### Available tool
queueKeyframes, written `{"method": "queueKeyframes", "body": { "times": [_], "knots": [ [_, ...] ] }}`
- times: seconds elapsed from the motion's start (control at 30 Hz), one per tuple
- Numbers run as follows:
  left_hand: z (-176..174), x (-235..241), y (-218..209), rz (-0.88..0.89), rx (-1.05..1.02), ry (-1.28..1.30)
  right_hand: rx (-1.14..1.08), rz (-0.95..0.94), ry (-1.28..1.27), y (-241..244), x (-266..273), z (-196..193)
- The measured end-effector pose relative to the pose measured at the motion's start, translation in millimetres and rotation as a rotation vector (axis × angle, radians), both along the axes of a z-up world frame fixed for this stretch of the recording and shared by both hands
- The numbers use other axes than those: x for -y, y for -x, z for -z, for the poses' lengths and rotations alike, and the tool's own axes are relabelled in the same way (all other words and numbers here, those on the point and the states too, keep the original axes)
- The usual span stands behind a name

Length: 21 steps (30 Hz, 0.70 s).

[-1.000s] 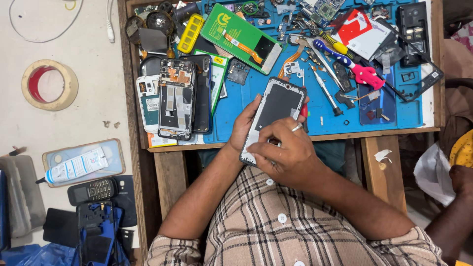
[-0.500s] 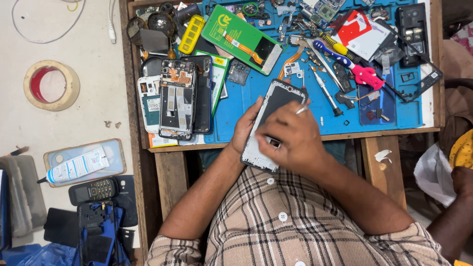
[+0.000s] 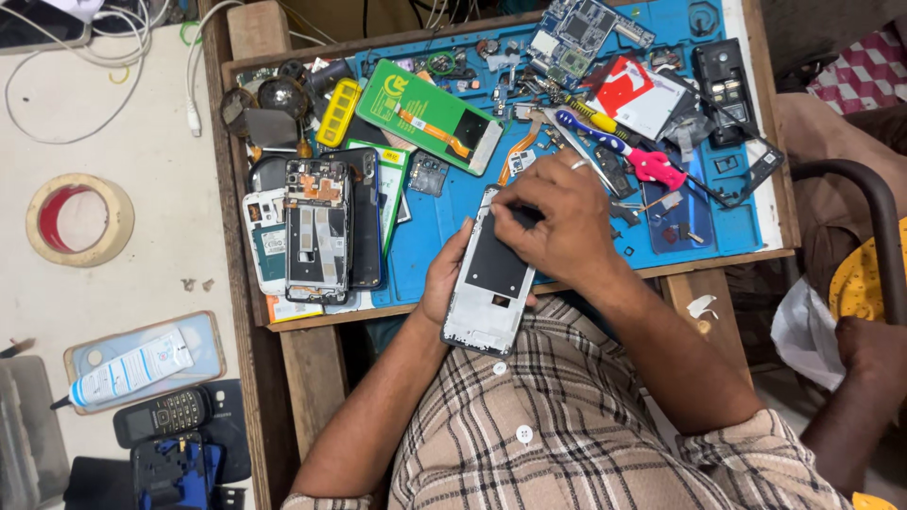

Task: The person uses a small metal tool to scrape adhesive residue from the frame of a disassembled smartphone. They then use a toothbrush to clean the same area. The person continues to scrape and clean the frame throughout the clip.

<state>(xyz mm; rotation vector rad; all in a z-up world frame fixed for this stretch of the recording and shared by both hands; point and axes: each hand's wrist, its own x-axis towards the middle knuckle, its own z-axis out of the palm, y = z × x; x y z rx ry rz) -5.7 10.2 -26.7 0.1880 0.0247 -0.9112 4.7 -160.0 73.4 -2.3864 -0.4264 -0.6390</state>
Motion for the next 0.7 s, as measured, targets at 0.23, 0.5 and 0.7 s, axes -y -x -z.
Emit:
{"method": "queueKeyframes", "body": {
  "times": [0.23,0.5,0.7],
  "knots": [
    [-35,4,-2,-0.116,-0.423,0.010,-0.004,-0.150,-0.072,27,-14,-2],
    [-5,-1,4,0.035,-0.028,0.001,0.052,0.023,-0.018,0,6,-2],
    [1,-3,3,0.062,-0.038,-0.044,0.063,-0.067,-0.048,11,-1,-4]
  ]
}}
